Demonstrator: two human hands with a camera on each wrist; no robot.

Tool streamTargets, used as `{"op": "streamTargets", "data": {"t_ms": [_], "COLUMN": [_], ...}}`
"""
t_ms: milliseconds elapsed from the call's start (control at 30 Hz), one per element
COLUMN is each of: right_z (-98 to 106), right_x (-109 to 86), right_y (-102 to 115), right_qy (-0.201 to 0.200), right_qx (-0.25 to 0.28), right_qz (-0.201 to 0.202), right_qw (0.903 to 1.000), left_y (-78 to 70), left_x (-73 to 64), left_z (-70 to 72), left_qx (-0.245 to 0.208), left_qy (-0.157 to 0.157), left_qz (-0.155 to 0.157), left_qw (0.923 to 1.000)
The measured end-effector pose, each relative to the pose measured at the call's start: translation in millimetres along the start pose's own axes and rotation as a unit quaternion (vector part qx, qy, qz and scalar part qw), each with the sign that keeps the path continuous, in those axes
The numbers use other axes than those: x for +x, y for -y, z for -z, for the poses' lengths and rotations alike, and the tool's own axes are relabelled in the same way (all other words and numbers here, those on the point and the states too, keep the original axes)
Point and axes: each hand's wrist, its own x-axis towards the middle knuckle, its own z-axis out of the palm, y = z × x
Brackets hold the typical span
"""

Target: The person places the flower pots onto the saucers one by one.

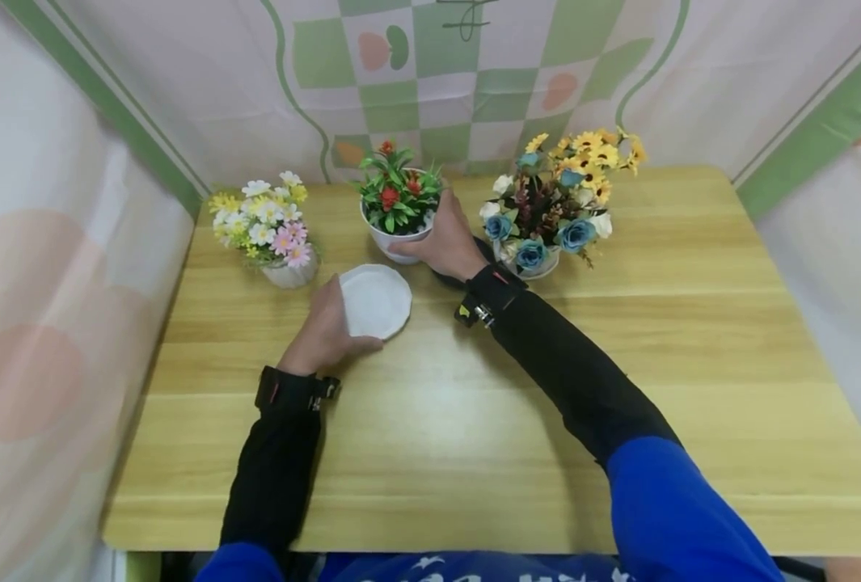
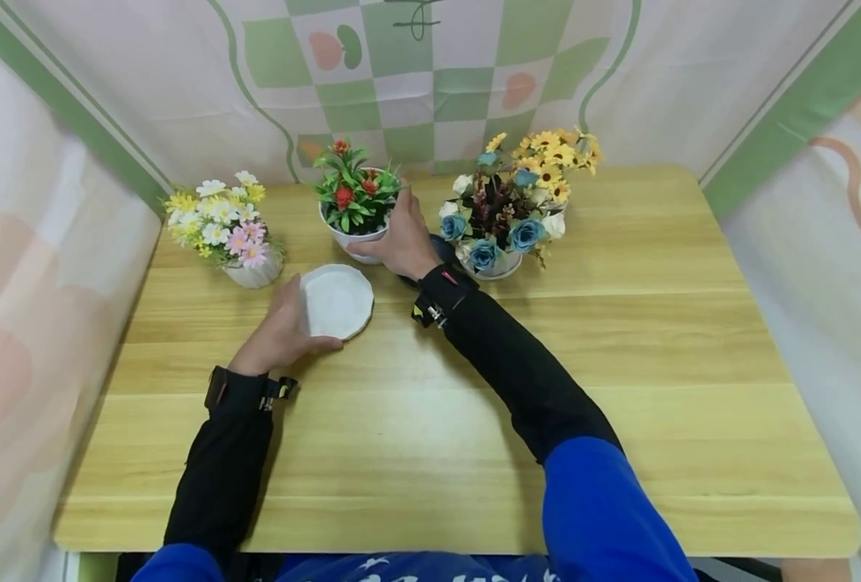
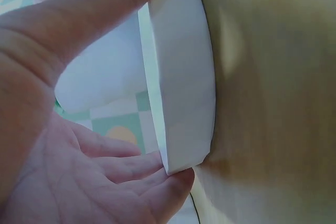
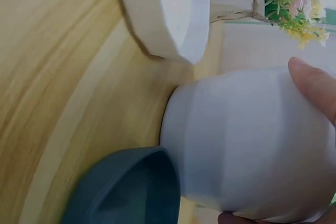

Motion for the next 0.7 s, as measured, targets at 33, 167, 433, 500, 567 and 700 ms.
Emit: {"op": "streamTargets", "data": {"t_ms": [33, 167, 433, 500, 567, 700], "right_z": [0.8, 2.5, 3.4, 4.7, 5.9, 8.8], "right_x": [-1.1, -5.5, -16.1, -19.5, -22.8, -30.4], "right_y": [0.0, -0.5, -0.6, -0.7, -1.0, -1.5], "right_qy": [0.001, 0.006, 0.003, 0.007, 0.008, 0.003], "right_qx": [0.0, -0.001, -0.004, -0.003, -0.004, -0.006], "right_qz": [-0.003, -0.017, -0.007, -0.016, -0.02, -0.025], "right_qw": [1.0, 0.9998, 1.0, 0.9998, 0.9998, 0.9997], "left_y": [-0.9, -6.9, -13.0, -14.9, -16.7, -20.5], "left_x": [-1.9, -10.1, -18.2, -17.8, -17.3, -17.5], "left_z": [-1.2, -5.7, -15.4, -17.5, -19.2, -19.2], "left_qx": [0.0, 0.022, 0.04, 0.044, 0.045, 0.047], "left_qy": [0.005, 0.033, 0.054, 0.058, 0.062, 0.067], "left_qz": [-0.004, -0.002, -0.049, -0.056, -0.057, -0.056], "left_qw": [1.0, 0.9992, 0.9965, 0.9958, 0.9954, 0.9951]}}
